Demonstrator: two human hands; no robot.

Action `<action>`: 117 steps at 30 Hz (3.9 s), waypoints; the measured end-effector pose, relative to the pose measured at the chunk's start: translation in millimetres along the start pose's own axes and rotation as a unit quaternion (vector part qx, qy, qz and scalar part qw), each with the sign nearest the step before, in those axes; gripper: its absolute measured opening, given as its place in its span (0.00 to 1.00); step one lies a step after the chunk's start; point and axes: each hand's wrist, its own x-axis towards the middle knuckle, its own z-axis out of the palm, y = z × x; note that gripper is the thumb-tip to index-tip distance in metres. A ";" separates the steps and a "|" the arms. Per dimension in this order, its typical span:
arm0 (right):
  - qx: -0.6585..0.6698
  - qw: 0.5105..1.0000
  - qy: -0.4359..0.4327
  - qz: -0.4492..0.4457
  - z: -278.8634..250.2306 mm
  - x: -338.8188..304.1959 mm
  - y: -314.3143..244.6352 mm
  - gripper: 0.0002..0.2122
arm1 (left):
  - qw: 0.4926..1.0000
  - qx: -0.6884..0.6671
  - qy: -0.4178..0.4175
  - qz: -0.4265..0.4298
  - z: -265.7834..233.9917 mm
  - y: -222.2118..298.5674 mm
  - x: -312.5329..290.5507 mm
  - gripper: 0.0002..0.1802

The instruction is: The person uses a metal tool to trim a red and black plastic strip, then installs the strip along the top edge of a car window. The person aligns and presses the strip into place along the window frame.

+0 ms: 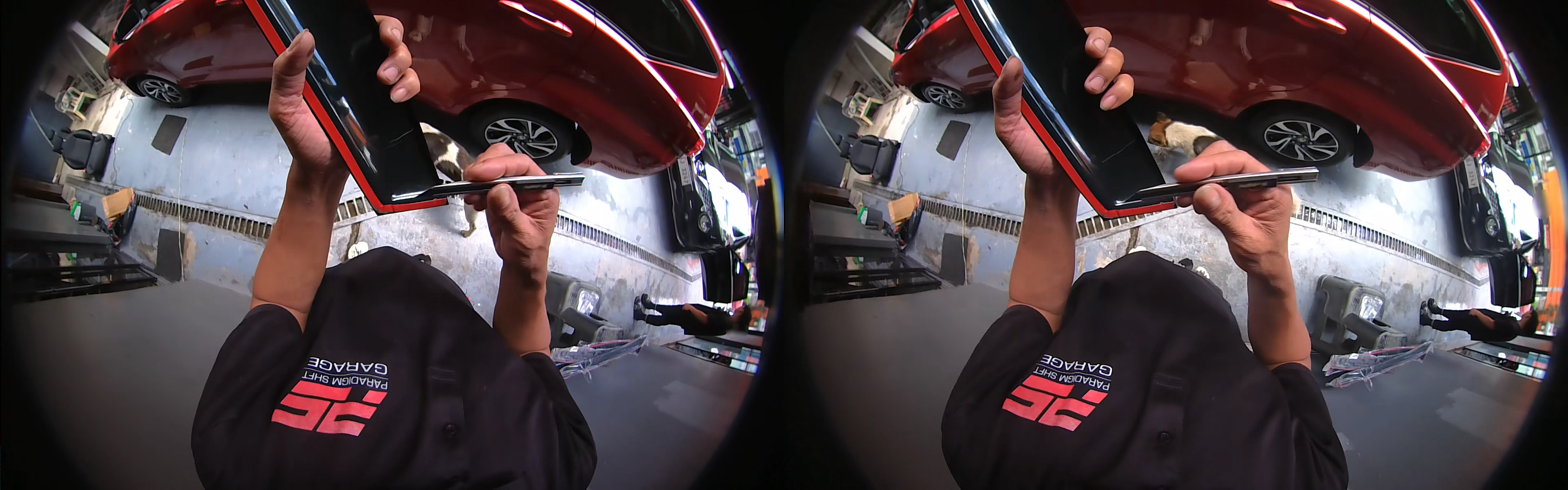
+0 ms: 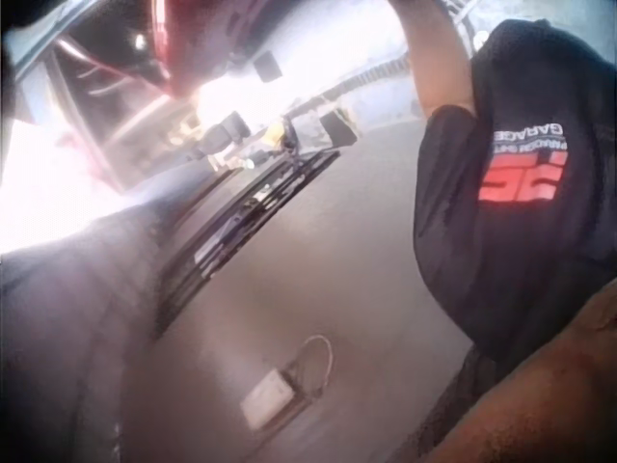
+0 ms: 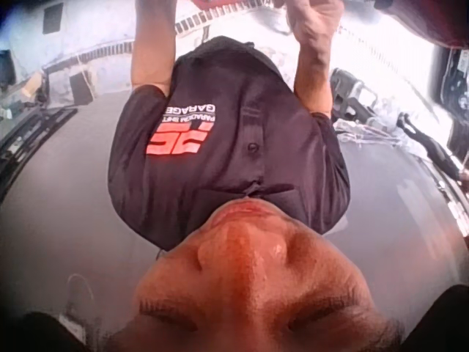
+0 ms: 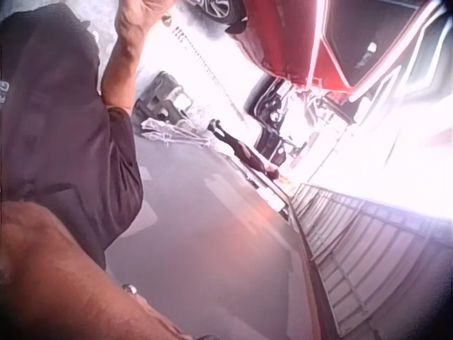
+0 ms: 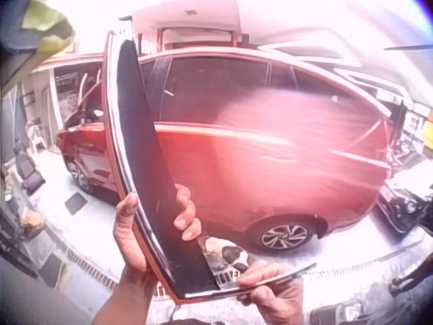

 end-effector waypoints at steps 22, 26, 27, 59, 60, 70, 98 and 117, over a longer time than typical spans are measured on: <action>-0.052 0.998 -0.010 0.035 31.2 11.0 32.0 0.05 | 0.999 -0.050 0.000 -0.017 3.0 8.2 -2.2 0.26; -0.061 0.998 -0.013 0.026 28.5 11.1 36.4 0.05 | 0.998 -0.052 -0.005 -0.024 2.3 7.3 -0.9 0.26; -0.061 0.998 -0.014 0.028 28.1 10.7 36.8 0.05 | 0.998 -0.051 -0.003 -0.025 2.5 7.4 -1.1 0.26; -0.020 0.994 0.056 0.087 7.5 15.4 46.7 0.11 | 0.997 0.014 0.078 -0.012 -24.3 12.5 8.7 0.27; -0.019 0.995 0.057 0.084 5.6 14.5 46.3 0.12 | 0.997 0.009 0.079 -0.012 -26.4 14.7 7.4 0.27; -0.032 0.998 0.046 0.035 21.4 22.4 39.6 0.11 | 0.996 -0.068 0.012 -0.051 -22.8 7.3 11.4 0.28; -0.059 0.995 0.058 0.049 25.6 31.0 55.4 0.10 | 0.993 -0.078 0.081 -0.025 -23.7 -8.6 21.2 0.23; -0.070 0.992 0.030 0.100 14.3 41.3 64.4 0.12 | 0.988 -0.097 0.106 -0.049 -38.3 -13.8 21.5 0.23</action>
